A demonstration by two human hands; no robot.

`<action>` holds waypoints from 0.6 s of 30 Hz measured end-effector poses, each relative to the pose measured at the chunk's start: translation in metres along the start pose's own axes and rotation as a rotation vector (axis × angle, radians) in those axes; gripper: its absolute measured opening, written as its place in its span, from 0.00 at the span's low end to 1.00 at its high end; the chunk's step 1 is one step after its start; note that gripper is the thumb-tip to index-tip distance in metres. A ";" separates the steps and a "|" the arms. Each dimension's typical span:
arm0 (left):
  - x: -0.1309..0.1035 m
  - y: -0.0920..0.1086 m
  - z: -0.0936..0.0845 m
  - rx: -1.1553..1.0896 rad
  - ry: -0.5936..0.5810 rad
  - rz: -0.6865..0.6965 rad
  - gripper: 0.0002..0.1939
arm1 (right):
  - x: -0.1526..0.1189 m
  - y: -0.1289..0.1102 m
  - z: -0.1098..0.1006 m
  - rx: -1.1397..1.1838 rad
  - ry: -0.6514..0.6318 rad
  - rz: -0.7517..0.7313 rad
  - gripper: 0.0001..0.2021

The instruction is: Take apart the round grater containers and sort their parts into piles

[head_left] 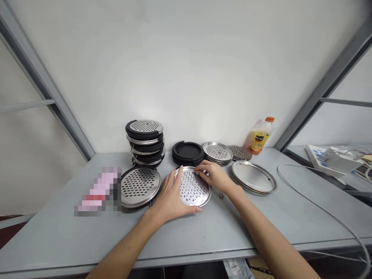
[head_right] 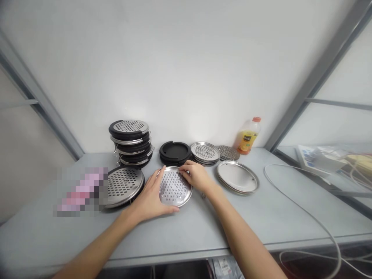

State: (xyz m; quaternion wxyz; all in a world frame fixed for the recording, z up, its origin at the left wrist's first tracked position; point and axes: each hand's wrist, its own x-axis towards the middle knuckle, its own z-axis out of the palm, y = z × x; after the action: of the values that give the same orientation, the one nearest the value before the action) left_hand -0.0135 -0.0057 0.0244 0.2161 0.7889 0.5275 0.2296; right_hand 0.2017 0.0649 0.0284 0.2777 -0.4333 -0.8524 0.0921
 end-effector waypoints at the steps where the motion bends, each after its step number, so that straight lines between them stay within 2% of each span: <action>1: 0.000 0.001 0.000 -0.006 -0.002 -0.006 0.69 | 0.000 -0.001 0.001 -0.030 0.000 0.008 0.11; 5: 0.000 0.001 0.001 -0.031 0.007 -0.012 0.73 | -0.001 -0.004 0.002 -0.132 0.006 0.022 0.12; 9: 0.001 -0.001 0.003 -0.057 0.027 0.005 0.75 | -0.004 -0.005 0.000 -0.130 0.002 -0.009 0.11; 13: 0.002 -0.002 0.003 -0.053 0.010 0.009 0.75 | -0.004 -0.006 -0.001 -0.123 -0.008 -0.016 0.11; 18: 0.002 -0.001 0.002 -0.033 -0.019 -0.012 0.73 | -0.002 -0.007 0.001 -0.164 -0.011 0.059 0.10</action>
State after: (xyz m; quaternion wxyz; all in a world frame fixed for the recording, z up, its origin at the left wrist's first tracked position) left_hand -0.0126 -0.0036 0.0227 0.2354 0.7843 0.5262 0.2294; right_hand 0.1974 0.0593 0.0293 0.2339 -0.4788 -0.8455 0.0325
